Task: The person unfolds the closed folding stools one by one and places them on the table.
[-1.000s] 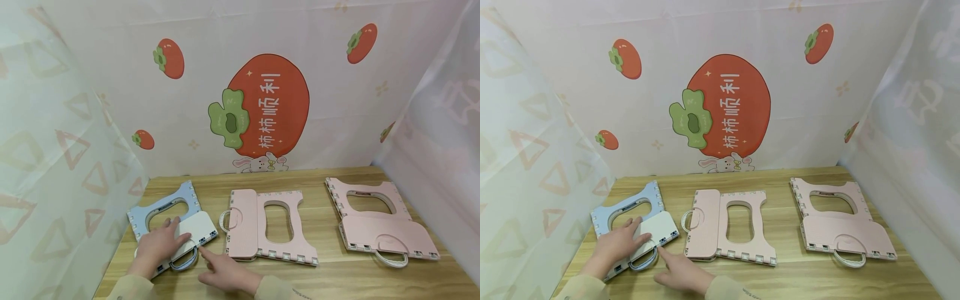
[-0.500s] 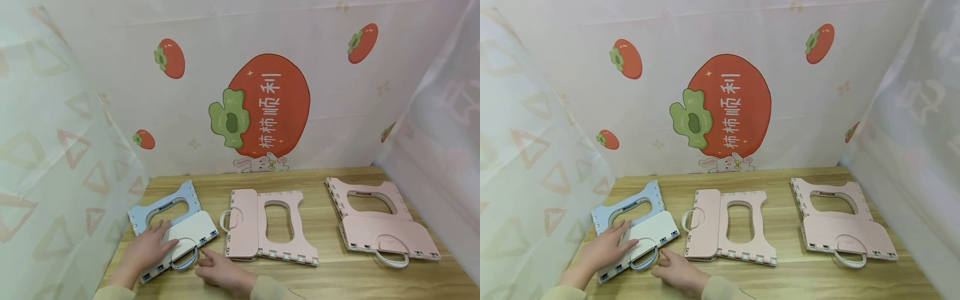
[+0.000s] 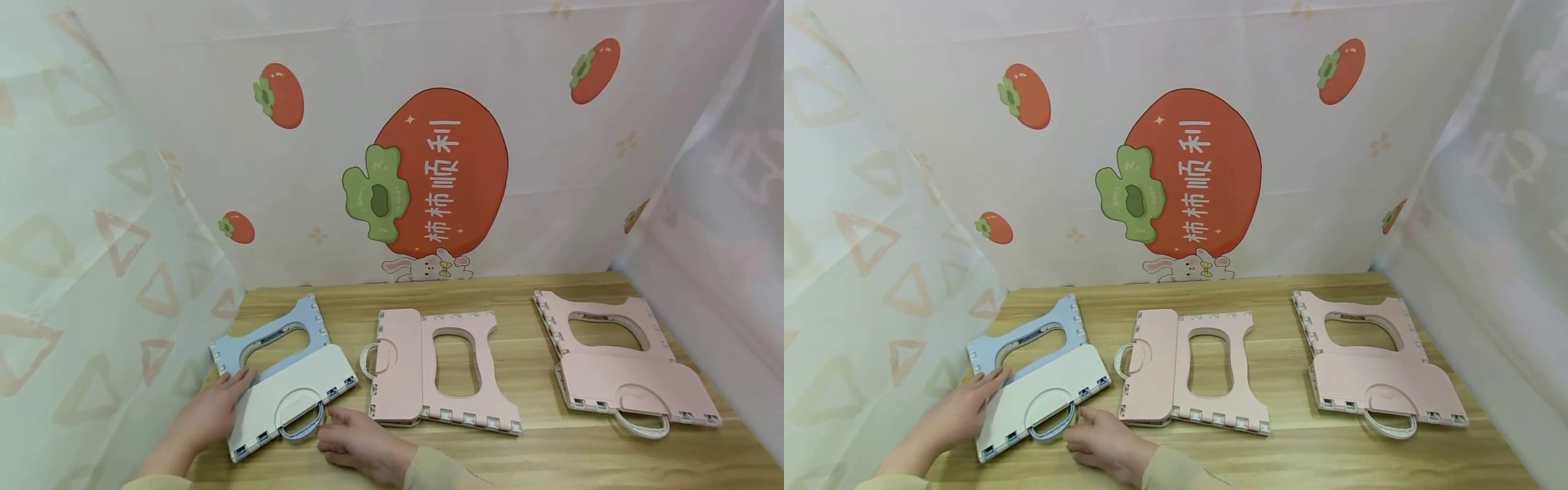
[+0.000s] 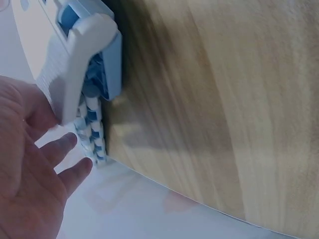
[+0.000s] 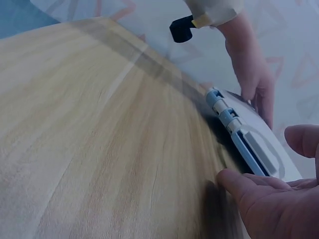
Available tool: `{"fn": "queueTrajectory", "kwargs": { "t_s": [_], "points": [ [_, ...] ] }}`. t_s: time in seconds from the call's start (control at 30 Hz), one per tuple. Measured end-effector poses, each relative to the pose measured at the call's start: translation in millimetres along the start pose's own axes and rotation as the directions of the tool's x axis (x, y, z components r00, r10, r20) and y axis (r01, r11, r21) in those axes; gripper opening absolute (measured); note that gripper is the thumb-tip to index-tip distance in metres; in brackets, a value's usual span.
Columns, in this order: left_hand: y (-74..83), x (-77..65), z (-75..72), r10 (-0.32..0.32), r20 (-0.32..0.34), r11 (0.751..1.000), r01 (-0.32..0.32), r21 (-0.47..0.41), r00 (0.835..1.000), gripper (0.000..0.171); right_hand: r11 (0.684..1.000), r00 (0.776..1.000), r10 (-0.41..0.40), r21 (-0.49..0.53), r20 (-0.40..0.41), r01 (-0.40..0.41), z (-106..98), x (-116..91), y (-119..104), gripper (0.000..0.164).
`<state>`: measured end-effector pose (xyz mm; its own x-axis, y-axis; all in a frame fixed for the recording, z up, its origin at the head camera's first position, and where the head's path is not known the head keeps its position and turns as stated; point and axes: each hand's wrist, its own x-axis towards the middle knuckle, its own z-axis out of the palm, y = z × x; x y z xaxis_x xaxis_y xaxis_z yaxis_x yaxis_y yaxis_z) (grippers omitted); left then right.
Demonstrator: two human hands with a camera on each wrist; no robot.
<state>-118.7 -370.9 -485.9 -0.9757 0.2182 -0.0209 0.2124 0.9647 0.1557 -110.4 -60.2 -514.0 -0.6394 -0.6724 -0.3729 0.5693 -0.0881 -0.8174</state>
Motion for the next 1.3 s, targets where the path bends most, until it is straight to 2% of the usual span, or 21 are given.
{"fn": "queueTrajectory", "kwargs": {
  "t_s": [0.2,0.4,0.53,0.67,0.87,1.13,1.3],
  "points": [
    [-8.3,-4.3,3.1,0.061,-0.005,0.998,-0.061,-0.02,0.998,0.084,0.998,1.0,-0.002,0.058,0.024,0.0,1,3,3,0.075],
    [-13.1,-7.3,6.9,0.098,-0.04,0.994,-0.099,-0.039,0.994,0.091,0.992,0.997,0.029,0.122,0.065,-0.037,1,5,4,0.073],
    [-15.5,-8.0,10.6,0.108,-0.059,0.992,-0.111,-0.05,0.992,0.093,0.975,0.994,0.032,0.218,0.104,-0.054,1,5,3,0.077],
    [-17.1,-9.6,13.8,0.107,-0.066,0.992,-0.111,-0.062,0.992,0.095,0.951,0.996,-0.004,0.307,0.09,-0.024,3,4,3,0.077],
    [-15.9,-11.6,13.0,0.1,-0.06,0.991,-0.105,-0.083,0.993,0.092,0.941,0.997,-0.05,0.338,0.065,0.025,3,1,1,0.077],
    [-16.2,-9.9,7.3,0.114,-0.094,0.985,-0.125,-0.12,0.989,0.073,0.937,0.991,-0.133,0.321,-0.031,0.136,3,-2,-1,0.076],
    [-19.2,-8.1,0.0,0.11,-0.041,0.979,-0.115,-0.168,0.993,0.069,0.93,0.986,-0.163,0.328,-0.033,0.164,3,-4,-5,0.077]
  ]
}}
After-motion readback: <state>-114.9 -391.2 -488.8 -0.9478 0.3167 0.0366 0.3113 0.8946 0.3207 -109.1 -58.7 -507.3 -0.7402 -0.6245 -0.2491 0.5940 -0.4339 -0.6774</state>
